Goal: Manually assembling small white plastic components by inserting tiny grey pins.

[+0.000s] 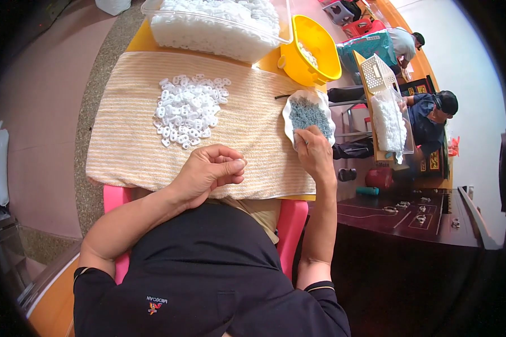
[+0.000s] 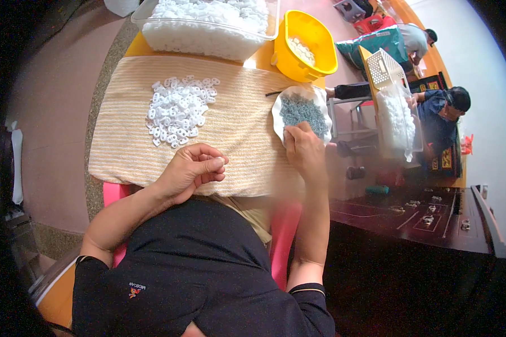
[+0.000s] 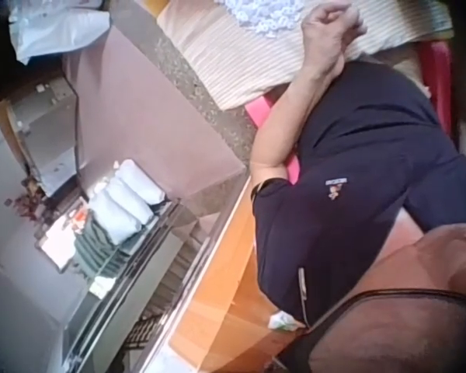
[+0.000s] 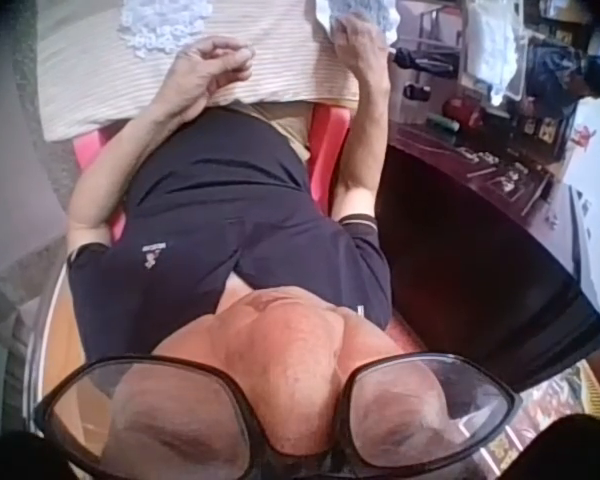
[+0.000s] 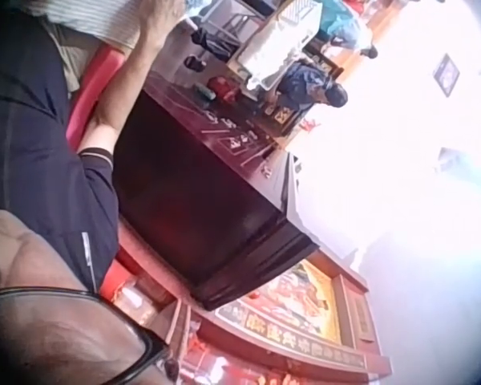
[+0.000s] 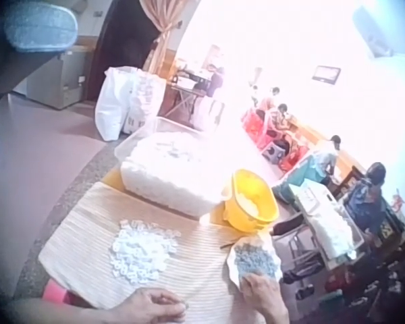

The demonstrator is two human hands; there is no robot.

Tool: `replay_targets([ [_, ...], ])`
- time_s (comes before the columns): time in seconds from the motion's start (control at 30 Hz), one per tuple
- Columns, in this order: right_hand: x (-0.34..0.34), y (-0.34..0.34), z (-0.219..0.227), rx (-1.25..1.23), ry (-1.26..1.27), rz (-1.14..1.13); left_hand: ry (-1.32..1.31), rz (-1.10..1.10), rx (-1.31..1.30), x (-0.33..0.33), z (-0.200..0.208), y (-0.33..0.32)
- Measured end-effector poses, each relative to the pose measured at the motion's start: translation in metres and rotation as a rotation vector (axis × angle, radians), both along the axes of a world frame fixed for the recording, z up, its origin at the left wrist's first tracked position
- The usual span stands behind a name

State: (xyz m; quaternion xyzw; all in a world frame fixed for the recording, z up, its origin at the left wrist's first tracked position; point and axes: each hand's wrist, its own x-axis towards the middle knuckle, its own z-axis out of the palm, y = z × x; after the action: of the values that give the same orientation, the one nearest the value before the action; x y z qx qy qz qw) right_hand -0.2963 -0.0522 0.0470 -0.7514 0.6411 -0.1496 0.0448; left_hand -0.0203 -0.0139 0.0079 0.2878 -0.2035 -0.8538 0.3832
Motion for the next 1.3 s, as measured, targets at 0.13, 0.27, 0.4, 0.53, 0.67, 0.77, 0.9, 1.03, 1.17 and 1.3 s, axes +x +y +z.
replay_targets([
  [0.13, 0.004, 0.002, 0.0, -0.042, -0.071, -0.009, -0.008, -0.012, 0.008, 0.0, 0.0, 0.0],
  [0.27, 0.004, 0.001, 0.0, -0.008, -0.041, 0.007, -0.021, -0.021, 0.031, 0.0, -0.002, 0.0],
  [0.4, 0.005, 0.001, 0.001, -0.001, -0.033, 0.01, -0.013, -0.021, 0.027, 0.0, -0.003, 0.0],
  [0.53, 0.008, 0.003, 0.002, -0.042, -0.039, 0.029, -0.019, -0.023, 0.031, 0.0, -0.002, 0.0],
  [0.67, 0.009, 0.005, -0.003, -0.085, -0.028, 0.05, -0.015, -0.015, 0.034, -0.001, -0.003, 0.0],
  [0.77, 0.014, 0.008, -0.007, -0.139, -0.019, 0.055, -0.017, -0.013, 0.038, -0.001, -0.002, 0.0],
  [0.9, 0.02, 0.009, -0.015, -0.244, -0.062, 0.047, -0.018, -0.016, 0.037, -0.001, -0.002, 0.001],
  [1.03, 0.025, 0.008, -0.023, -0.369, -0.072, 0.068, -0.025, -0.023, 0.04, 0.0, -0.002, 0.001],
  [1.17, 0.027, 0.009, -0.025, -0.4, -0.03, 0.075, -0.022, -0.027, 0.038, 0.0, -0.002, 0.0],
  [1.3, 0.026, 0.01, -0.025, -0.395, -0.062, 0.09, -0.009, -0.028, 0.029, 0.0, 0.0, 0.001],
])
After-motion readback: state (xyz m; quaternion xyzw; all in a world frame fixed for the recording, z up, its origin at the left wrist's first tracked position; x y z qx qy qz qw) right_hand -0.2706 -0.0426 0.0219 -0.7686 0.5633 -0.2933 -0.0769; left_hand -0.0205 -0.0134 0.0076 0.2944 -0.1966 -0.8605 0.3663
